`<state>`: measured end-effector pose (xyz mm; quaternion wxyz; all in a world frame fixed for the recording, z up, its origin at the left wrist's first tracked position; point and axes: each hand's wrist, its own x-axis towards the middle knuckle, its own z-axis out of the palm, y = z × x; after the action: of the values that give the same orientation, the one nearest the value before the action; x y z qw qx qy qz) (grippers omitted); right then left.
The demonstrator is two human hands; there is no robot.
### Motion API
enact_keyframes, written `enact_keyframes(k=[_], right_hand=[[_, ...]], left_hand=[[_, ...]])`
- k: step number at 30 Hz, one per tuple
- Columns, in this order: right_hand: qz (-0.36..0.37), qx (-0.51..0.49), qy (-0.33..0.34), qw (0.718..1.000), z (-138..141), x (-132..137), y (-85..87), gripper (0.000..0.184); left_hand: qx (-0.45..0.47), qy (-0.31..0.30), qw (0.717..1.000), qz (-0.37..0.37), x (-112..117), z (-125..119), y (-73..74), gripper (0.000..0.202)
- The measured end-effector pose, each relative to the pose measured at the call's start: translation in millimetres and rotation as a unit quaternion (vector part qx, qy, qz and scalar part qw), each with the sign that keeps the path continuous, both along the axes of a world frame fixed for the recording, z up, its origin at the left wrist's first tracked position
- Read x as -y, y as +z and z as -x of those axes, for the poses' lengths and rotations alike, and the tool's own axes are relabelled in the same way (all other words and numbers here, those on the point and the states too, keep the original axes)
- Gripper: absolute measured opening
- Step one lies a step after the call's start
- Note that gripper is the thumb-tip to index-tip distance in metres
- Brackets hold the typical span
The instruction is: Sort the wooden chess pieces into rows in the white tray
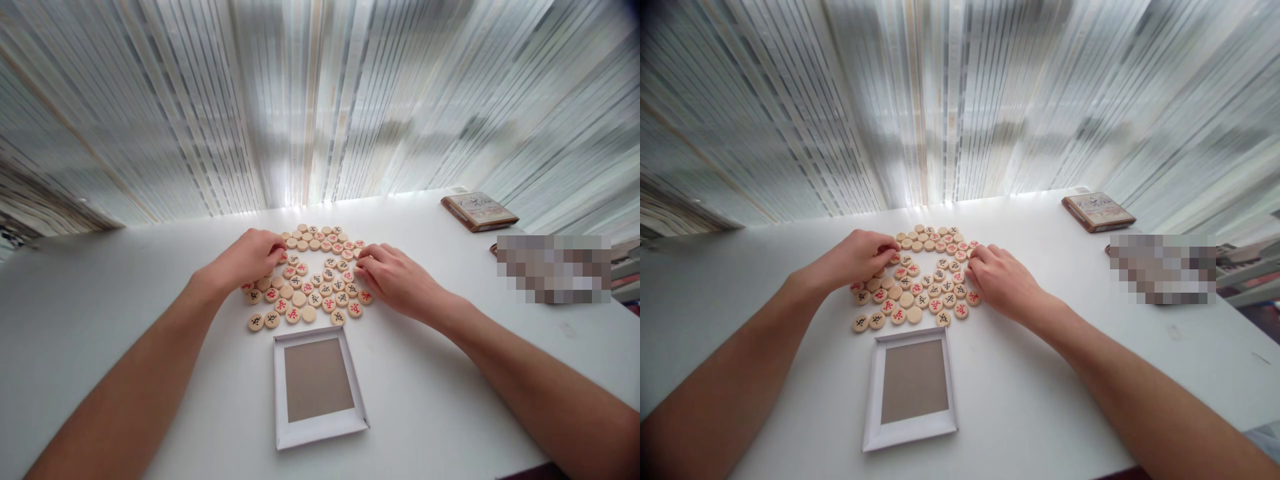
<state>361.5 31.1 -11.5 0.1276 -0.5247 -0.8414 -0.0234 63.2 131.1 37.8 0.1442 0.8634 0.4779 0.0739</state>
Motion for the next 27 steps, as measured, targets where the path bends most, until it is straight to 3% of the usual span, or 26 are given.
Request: enact_keyframes(k=[8, 18, 27], right_hand=[[-0.009, -0.047, -0.012, 0.999, -8.0, -5.3, -7.5, 0.032], [-0.01, -0.085, -0.054, 0.995, -16.3, -10.8, -3.9, 0.025], [0.056, -0.088, -0.075, 0.992, -23.1, 0.7, 24.7, 0.021]], left_hand=[[0.003, 0.007, 1.0, 0.01, -4.8, 6.3, -2.6, 0.027], [0.0, 0.025, 1.0, 0.013, -3.5, 3.1, 2.2, 0.029], [-0.011, 0.034, 0.999, -0.006, -4.0, 4.1, 8.0, 0.033]])
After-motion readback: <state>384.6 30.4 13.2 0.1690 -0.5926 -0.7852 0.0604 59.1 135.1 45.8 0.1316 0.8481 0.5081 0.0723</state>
